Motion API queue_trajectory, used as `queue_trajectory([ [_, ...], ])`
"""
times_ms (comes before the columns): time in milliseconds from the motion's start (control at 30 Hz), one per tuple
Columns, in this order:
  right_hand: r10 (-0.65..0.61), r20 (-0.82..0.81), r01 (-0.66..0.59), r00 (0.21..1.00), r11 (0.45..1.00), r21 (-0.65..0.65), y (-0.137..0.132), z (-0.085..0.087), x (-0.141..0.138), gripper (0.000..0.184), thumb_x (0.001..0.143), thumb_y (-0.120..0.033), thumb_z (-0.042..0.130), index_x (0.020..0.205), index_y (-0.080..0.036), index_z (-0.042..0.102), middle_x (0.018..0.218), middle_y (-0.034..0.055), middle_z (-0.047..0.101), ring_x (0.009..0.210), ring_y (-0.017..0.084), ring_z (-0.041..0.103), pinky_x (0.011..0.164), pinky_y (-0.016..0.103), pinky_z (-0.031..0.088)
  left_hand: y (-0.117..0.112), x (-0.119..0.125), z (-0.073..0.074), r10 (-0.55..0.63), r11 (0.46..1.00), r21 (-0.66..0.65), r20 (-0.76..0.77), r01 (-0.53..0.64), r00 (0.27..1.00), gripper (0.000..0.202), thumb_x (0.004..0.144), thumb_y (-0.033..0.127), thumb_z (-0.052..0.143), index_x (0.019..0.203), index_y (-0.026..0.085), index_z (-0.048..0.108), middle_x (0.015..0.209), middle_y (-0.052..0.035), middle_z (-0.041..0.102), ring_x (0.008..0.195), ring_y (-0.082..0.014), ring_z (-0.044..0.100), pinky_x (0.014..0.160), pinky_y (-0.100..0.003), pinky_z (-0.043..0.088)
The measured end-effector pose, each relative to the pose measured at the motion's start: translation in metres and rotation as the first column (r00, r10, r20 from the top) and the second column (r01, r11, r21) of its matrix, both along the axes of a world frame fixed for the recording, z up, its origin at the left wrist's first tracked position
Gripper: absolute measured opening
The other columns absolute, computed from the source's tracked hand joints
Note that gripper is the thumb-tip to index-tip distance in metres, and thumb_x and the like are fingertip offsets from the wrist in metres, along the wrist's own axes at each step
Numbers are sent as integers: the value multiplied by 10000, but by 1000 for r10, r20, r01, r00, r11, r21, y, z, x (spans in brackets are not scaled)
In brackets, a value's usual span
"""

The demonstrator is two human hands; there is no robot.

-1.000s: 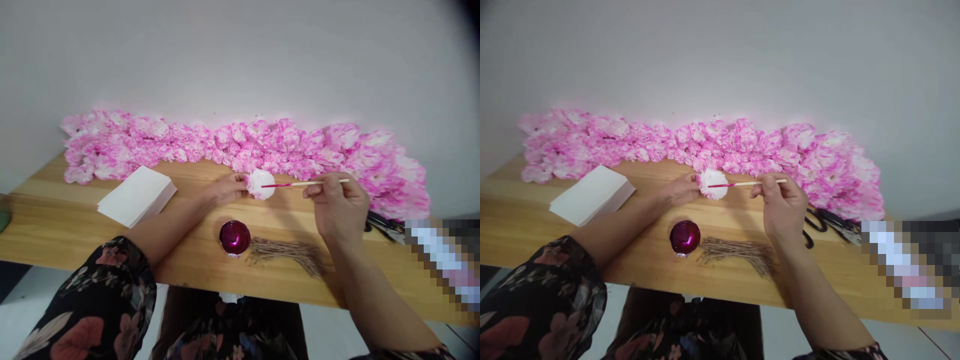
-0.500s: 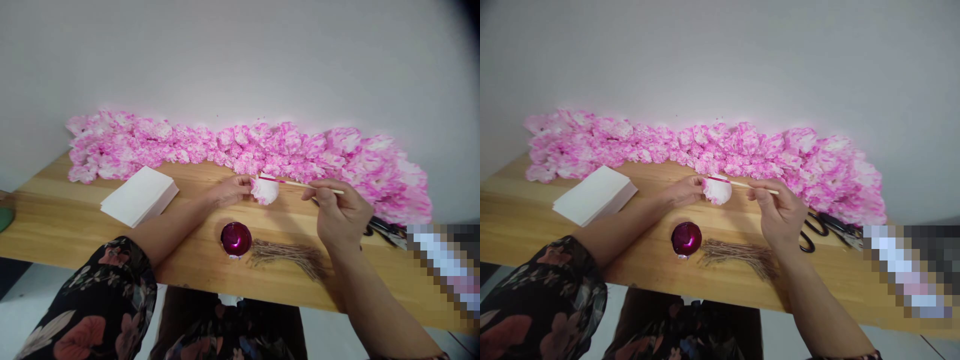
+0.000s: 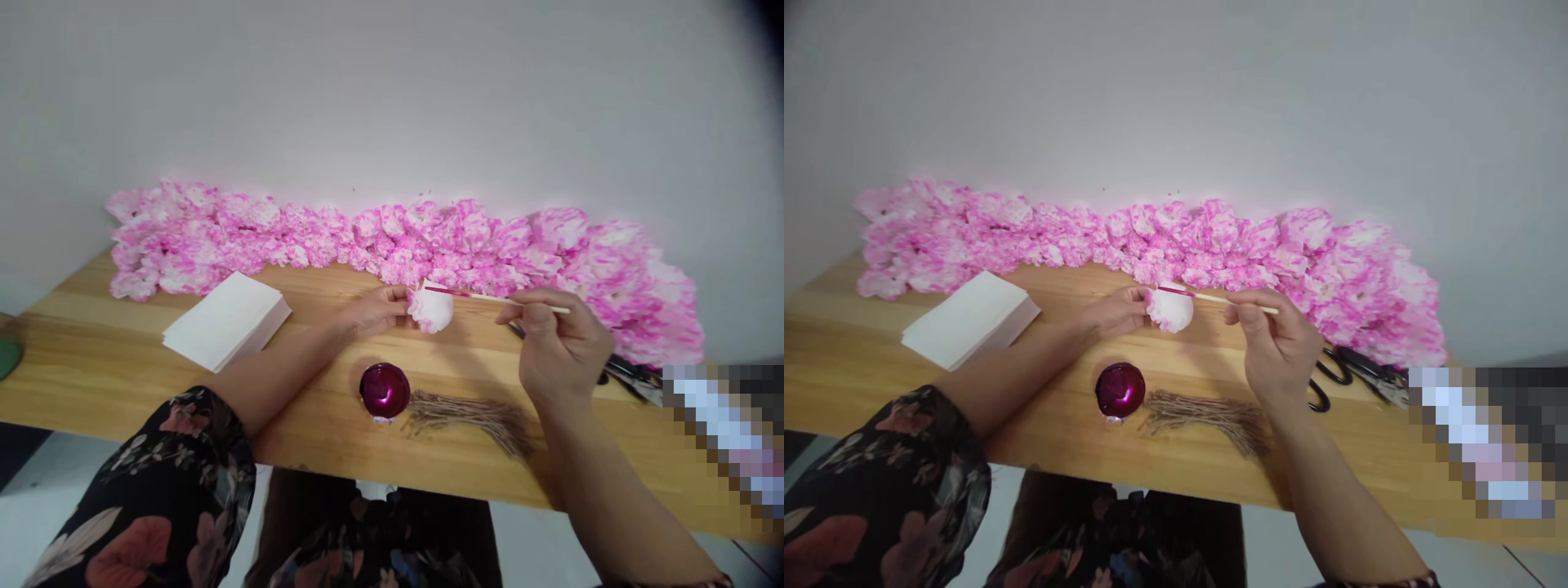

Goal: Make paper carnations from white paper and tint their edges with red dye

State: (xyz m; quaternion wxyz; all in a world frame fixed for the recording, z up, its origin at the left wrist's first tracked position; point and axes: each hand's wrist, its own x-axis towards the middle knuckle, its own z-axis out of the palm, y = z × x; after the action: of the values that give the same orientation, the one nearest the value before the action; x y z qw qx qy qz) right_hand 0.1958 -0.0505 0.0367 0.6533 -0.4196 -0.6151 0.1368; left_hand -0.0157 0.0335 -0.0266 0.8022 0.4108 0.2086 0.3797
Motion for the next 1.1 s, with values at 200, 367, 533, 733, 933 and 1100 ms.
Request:
queue_trajectory([
  [200,-12,-8,12,1000,999,-39,1,0,0,169,898,-404,677,891,-245,735,667,-12,666,606,152,639,604,302,504,-2,0,3,18,1000,-15,11,-18,1000,457,484,372,968,675,120,638,620,1,644,563,-102,609,589,-233,490],
  [367,8,31,-6,999,997,-72,0,-2,1,129,897,-356,685,915,-242,744,704,-6,703,618,143,648,591,281,506,-1,1,3,12,1000,-12,20,-12,1000,448,490,369,967,681,119,648,626,-7,656,559,-103,612,585,-232,494],
  [533,-13,-32,11,999,999,-53,3,-3,2,172,902,-406,672,891,-246,734,666,-11,677,609,154,642,608,304,509,1,0,-1,8,1000,-24,12,-8,1000,394,539,320,952,703,117,658,660,-19,676,578,-109,629,604,-239,508],
  [733,40,-106,-43,994,999,-20,4,-3,2,137,902,-348,682,867,-228,737,658,-15,663,606,138,636,602,282,495,3,-2,-4,22,999,-27,62,-20,998,361,558,290,945,715,121,666,641,-10,661,585,-115,633,599,-230,504],
  [933,-22,-10,21,1000,995,-102,1,-3,2,166,896,-388,682,893,-233,741,665,-12,671,603,144,640,611,293,521,-3,-3,7,17,998,-55,19,-16,1000,309,588,216,920,738,118,668,675,-9,661,606,-104,620,648,-240,501],
  [1100,-27,-115,21,993,998,-55,4,-4,3,177,908,-397,663,856,-241,729,640,-17,656,594,148,631,611,299,503,-7,-4,13,40,997,-69,-4,-40,999,249,649,169,878,775,113,672,707,-19,663,642,-102,622,694,-247,492],
])
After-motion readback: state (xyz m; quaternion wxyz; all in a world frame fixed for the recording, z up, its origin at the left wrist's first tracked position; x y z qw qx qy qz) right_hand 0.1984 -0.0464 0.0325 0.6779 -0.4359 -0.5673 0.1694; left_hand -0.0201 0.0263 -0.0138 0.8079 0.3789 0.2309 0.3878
